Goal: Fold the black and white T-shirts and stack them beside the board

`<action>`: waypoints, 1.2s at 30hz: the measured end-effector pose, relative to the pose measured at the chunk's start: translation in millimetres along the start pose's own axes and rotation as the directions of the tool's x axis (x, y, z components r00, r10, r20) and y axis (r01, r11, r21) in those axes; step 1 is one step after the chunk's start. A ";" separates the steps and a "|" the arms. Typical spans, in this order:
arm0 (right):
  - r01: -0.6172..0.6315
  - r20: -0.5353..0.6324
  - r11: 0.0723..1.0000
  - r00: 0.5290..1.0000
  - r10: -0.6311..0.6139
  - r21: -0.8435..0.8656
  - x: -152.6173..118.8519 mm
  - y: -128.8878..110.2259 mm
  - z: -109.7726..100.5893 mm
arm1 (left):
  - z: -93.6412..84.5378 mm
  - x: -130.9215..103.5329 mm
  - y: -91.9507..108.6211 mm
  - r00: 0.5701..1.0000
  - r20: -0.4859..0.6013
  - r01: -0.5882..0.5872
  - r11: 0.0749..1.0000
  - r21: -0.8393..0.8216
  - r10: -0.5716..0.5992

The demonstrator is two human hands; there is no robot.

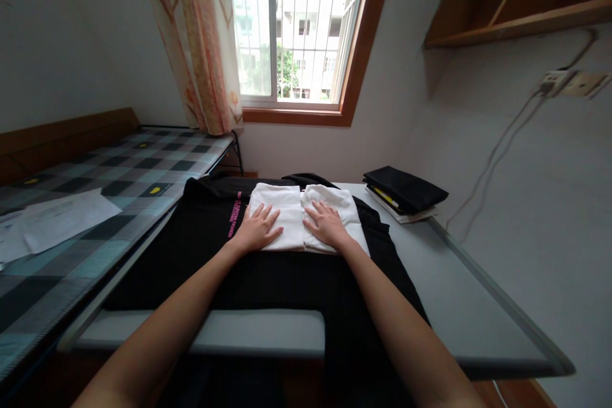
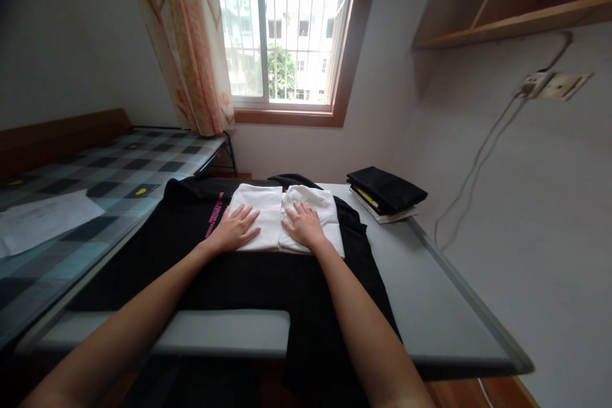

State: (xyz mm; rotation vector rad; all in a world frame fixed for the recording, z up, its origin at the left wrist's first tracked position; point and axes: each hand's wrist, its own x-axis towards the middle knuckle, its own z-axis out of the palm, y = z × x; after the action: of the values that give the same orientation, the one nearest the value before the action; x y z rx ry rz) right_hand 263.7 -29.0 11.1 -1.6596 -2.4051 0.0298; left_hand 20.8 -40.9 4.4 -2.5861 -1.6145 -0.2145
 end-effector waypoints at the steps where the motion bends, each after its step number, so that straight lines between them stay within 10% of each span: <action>1: -0.001 0.005 1.000 1.000 0.001 0.000 0.0 0.3 0.0 | -0.5 0.1 0.4 1.000 0.004 0.003 1.000 0.007 -0.003; 36: 0.036 -0.108 0.989 0.994 -0.021 0.141 -1.9 -12.9 6.2 | -1.3 -0.3 5.3 1.000 0.012 0.027 0.999 0.030 -0.028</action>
State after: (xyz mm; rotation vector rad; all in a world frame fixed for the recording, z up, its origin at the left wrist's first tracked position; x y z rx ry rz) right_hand 251.3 -34.8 6.6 -1.5244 -2.2902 0.1040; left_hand 25.4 -43.7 5.7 -2.5497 -1.6452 -0.1748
